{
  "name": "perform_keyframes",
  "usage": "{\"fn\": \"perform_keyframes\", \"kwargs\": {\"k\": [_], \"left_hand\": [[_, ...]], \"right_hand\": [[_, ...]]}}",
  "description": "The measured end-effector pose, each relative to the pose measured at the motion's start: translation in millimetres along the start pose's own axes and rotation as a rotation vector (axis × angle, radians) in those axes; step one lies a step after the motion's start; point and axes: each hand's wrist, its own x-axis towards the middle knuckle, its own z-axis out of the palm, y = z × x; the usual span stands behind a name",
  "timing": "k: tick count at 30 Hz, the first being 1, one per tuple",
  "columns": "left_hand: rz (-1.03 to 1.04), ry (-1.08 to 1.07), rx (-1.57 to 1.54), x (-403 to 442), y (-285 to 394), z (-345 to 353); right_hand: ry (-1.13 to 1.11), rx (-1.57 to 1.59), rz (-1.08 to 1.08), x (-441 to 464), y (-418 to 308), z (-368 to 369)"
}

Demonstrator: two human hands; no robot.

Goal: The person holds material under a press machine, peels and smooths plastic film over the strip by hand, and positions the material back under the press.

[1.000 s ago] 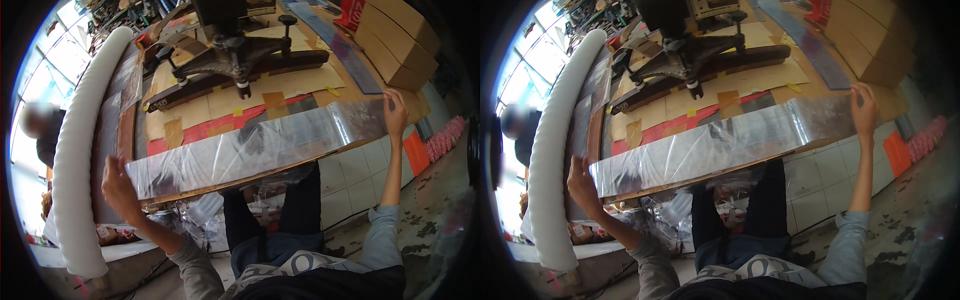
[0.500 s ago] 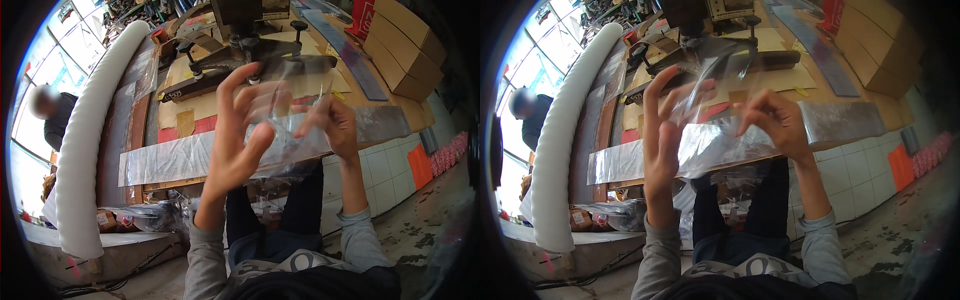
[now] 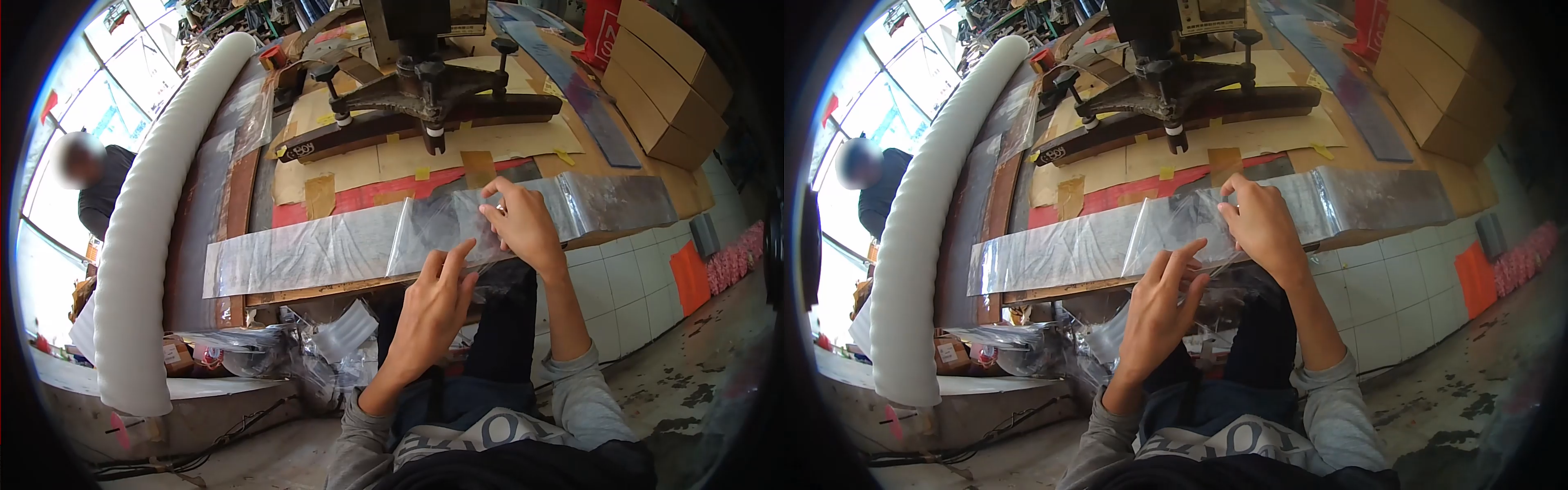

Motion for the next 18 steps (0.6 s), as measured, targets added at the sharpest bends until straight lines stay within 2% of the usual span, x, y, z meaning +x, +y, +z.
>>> {"fn": "perform_keyframes", "kwargs": {"k": [4,7,10,14,18], "left_hand": [[-0.017,0.034,0.101,-1,9,-3],[0.104,0.178,0.378,6,4,-2],[0.106,0.206,0.386,11,-6,0],[0.005,0.114,0.273,13,-13,-4],[-0.003,0.099,0.216,14,-18,-7]], "right_hand": [[0.068,0.005,-0.043,3,-3,1],[0.075,-0.025,-0.045,21,0,3],[0.08,0.066,-0.046,39,12,9],[0.086,0.088,-0.057,50,19,16],[0.078,0.117,-0.037,49,18,20]]}}
